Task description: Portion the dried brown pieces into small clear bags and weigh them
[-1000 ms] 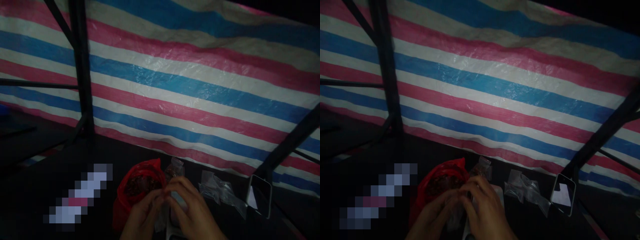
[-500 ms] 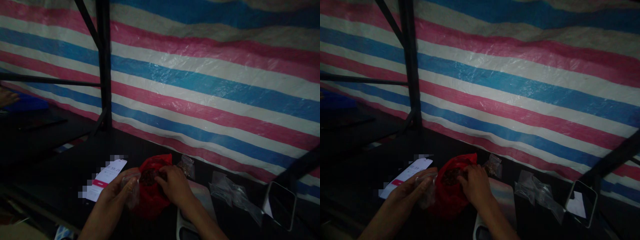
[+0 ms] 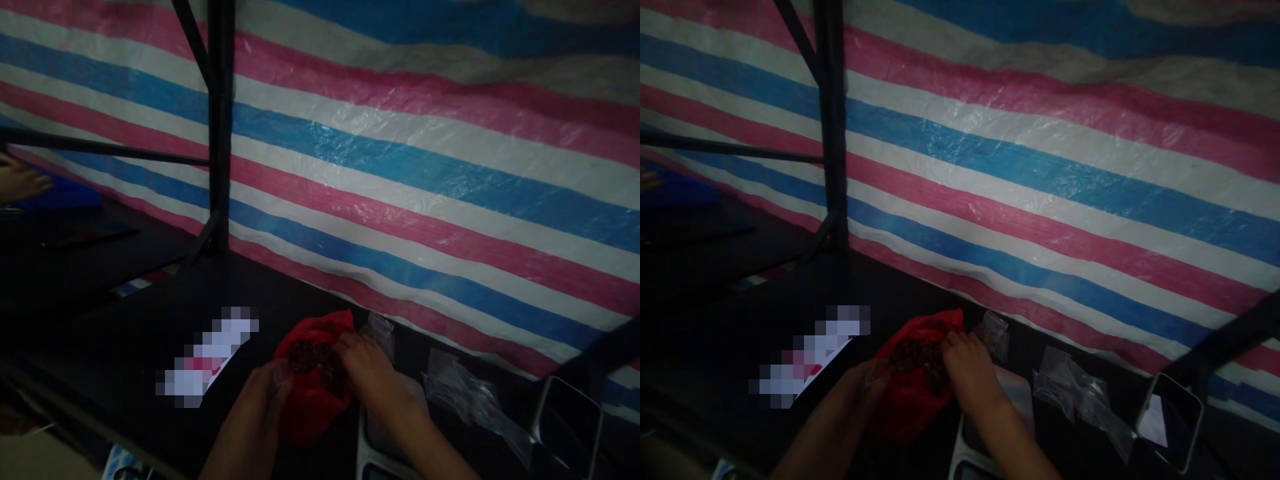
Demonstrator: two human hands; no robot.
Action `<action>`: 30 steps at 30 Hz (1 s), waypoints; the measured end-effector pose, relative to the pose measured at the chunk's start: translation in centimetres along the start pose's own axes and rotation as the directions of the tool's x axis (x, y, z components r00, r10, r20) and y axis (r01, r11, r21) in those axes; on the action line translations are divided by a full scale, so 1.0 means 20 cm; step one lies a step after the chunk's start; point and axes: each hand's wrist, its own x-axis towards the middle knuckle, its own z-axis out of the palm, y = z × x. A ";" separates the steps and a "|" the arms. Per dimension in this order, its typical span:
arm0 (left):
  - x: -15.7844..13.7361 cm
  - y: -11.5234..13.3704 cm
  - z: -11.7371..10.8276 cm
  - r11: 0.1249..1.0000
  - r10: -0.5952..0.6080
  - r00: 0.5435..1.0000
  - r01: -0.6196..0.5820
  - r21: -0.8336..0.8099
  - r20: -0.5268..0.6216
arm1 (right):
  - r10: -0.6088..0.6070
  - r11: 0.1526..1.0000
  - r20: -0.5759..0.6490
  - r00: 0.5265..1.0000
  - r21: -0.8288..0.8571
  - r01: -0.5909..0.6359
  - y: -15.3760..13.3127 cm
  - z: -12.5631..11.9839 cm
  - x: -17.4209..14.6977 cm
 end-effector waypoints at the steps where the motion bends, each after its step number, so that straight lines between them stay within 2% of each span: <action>1: 0.00 0.01 0.02 1.000 -0.012 1.000 0.012 -0.005 -0.010 | -0.006 1.000 0.003 1.000 0.002 0.006 -0.01 0.02 0.01; 6: 0.03 0.04 0.04 0.986 -0.070 0.997 0.072 -0.149 0.021 | -0.018 0.995 -0.035 0.999 0.095 0.021 -0.05 0.11 0.05; 12: 0.06 -0.01 0.00 0.990 -0.046 0.998 0.040 -0.134 -0.041 | -0.061 0.929 -0.100 0.993 0.357 0.093 -0.06 0.21 0.12; 16: 0.05 -0.02 -0.01 0.986 -0.048 0.998 0.042 -0.161 -0.035 | -0.013 0.818 -0.147 0.989 0.567 0.095 -0.05 0.26 0.15; 20: 0.05 0.02 -0.01 0.993 -0.022 1.000 0.021 -0.120 -0.005 | 0.018 0.646 -0.150 0.989 0.757 0.103 -0.02 0.29 0.13; 23: 0.09 0.06 -0.01 0.996 0.057 0.998 -0.059 -0.069 -0.029 | 0.048 0.535 -0.150 0.987 0.839 0.101 0.03 0.25 0.11; 25: 0.14 0.08 0.00 0.988 0.142 0.990 -0.141 -0.055 0.021 | 0.060 0.481 -0.155 0.986 0.870 0.107 0.05 0.20 0.08; 28: 0.23 0.10 0.03 0.955 0.294 0.951 -0.297 0.016 0.092 | 0.068 0.429 -0.179 0.981 0.893 0.134 0.06 0.08 0.05; 30: 0.28 0.10 0.06 0.933 0.350 0.931 -0.356 0.046 0.106 | 0.077 0.417 -0.196 0.978 0.897 0.147 0.04 0.00 0.02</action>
